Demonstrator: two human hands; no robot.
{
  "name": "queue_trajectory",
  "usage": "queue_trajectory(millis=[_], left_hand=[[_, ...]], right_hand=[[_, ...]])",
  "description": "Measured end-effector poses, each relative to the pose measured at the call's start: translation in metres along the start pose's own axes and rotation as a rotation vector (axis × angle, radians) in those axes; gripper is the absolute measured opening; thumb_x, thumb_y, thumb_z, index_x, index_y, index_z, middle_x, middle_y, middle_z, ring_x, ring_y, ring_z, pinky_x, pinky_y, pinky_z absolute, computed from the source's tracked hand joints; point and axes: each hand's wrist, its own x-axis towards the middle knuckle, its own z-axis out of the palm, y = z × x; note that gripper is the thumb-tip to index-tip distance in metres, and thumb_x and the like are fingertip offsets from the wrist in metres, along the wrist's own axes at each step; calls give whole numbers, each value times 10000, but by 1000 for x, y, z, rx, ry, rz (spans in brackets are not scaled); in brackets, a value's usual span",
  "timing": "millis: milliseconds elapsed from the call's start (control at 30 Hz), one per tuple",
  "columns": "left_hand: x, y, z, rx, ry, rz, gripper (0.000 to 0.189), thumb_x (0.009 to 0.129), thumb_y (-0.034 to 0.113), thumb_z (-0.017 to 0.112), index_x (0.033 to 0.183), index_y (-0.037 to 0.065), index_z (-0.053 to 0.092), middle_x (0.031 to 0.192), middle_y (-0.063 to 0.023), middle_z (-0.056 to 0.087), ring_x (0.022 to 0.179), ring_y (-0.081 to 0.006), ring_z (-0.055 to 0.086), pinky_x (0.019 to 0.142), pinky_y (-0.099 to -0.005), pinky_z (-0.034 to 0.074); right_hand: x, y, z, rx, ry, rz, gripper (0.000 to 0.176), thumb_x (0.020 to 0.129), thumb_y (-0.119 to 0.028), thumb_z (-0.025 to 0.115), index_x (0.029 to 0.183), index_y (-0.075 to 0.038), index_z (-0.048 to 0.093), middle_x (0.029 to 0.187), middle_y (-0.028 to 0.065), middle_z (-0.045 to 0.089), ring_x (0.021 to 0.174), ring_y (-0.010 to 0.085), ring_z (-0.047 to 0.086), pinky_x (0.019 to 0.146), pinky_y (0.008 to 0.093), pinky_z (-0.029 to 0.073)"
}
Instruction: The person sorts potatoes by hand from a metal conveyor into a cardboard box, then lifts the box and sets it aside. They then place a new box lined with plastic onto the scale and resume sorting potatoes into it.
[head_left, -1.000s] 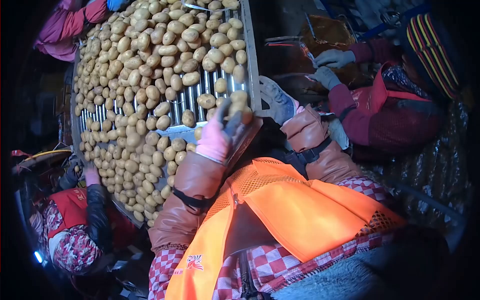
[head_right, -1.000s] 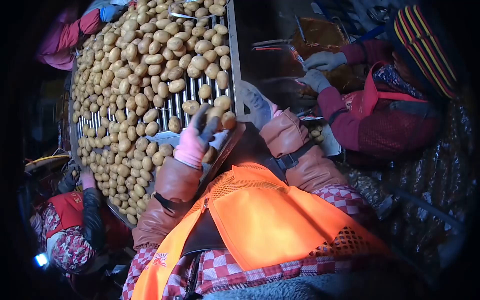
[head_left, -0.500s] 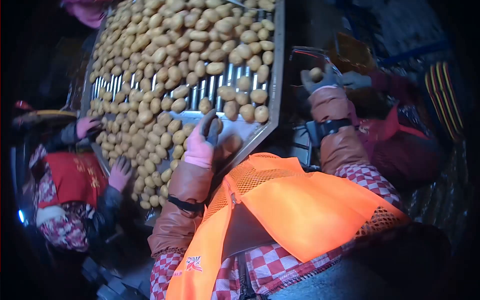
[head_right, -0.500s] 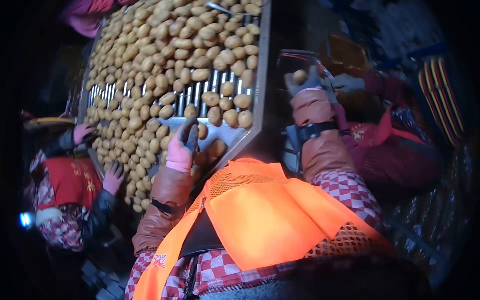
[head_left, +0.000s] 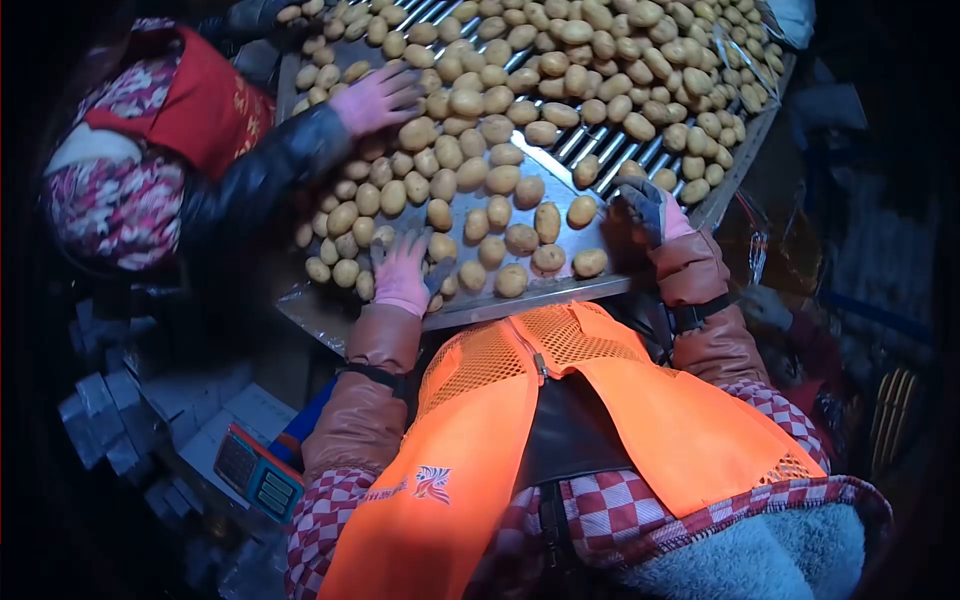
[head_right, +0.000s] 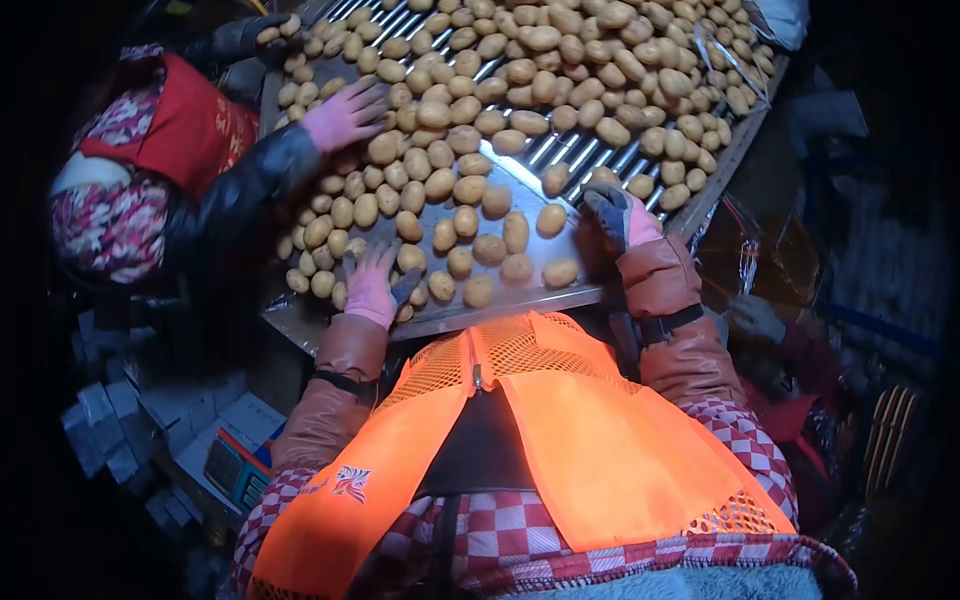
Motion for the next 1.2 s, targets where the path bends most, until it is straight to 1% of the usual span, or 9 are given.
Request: queue_trajectory(millis=[233,333,467,667,767,900,1000,1100,1200], left_hand=[[-47,-35,-20,42,-13,-335,449,806,251,701,1250,223,641,1340,-62,568,1283,-279,501,1033,-501,417],[-26,-29,-36,56,-133,-606,361,834,281,685,1183,189,661,1246,-65,625,1210,-276,546,1024,-486,397],[25,-47,-16,-12,83,-306,324,840,286,664,1145,177,671,1147,-97,666,1143,-296,584,1000,-457,421],[126,-55,-7,-111,293,-212,671,808,539,675,1391,239,533,1445,-149,474,1335,-382,427,1096,-510,350],[103,-30,-32,-52,-161,-180,790,821,688,593,1475,274,439,1591,-131,276,1467,-362,238,1164,-577,212],[33,-42,-23,1,-8,-151,643,827,593,644,1377,270,564,1522,-119,383,1426,-342,315,1139,-555,264],[7,-50,-7,-29,31,-270,515,832,494,675,1270,224,646,1442,-101,474,1376,-327,386,1112,-551,291],[4,-30,-2,33,144,-495,410,842,411,677,1187,190,678,1381,-88,529,1326,-324,446,1095,-560,299],[26,16,-14,11,77,-12,461,804,258,662,1261,226,617,1297,-68,555,1281,-291,458,1115,-590,241]], right_hand=[[56,-1,68,-226,61,-231,350,940,-270,646,1196,-33,650,970,44,702,866,132,644,789,287,530],[90,-57,83,-299,248,-269,429,876,-336,694,1205,-64,646,1093,179,699,1042,305,674,911,368,516],[183,-79,112,-584,429,-438,757,807,-489,738,1430,-156,467,1463,216,436,1332,424,427,1100,489,382],[120,-123,190,-998,179,-362,570,797,-486,711,1311,-277,577,1500,50,388,1330,338,421,1034,715,297],[90,-81,214,-969,94,-643,506,831,-316,658,1312,-186,572,1457,56,462,1360,350,392,1103,594,309],[43,-72,194,-803,-157,-893,440,828,-259,702,1245,-142,622,1323,120,576,1321,299,468,1094,507,356],[36,-58,158,-163,-218,-588,352,872,-229,691,1198,-104,649,1205,151,631,1145,318,595,976,408,474],[39,-38,105,-171,251,-510,326,884,-174,719,1188,-71,661,1023,136,687,917,269,646,829,374,520],[61,4,41,-482,582,-548,453,811,-221,773,1229,-96,651,1162,160,663,1095,346,615,964,425,482]])
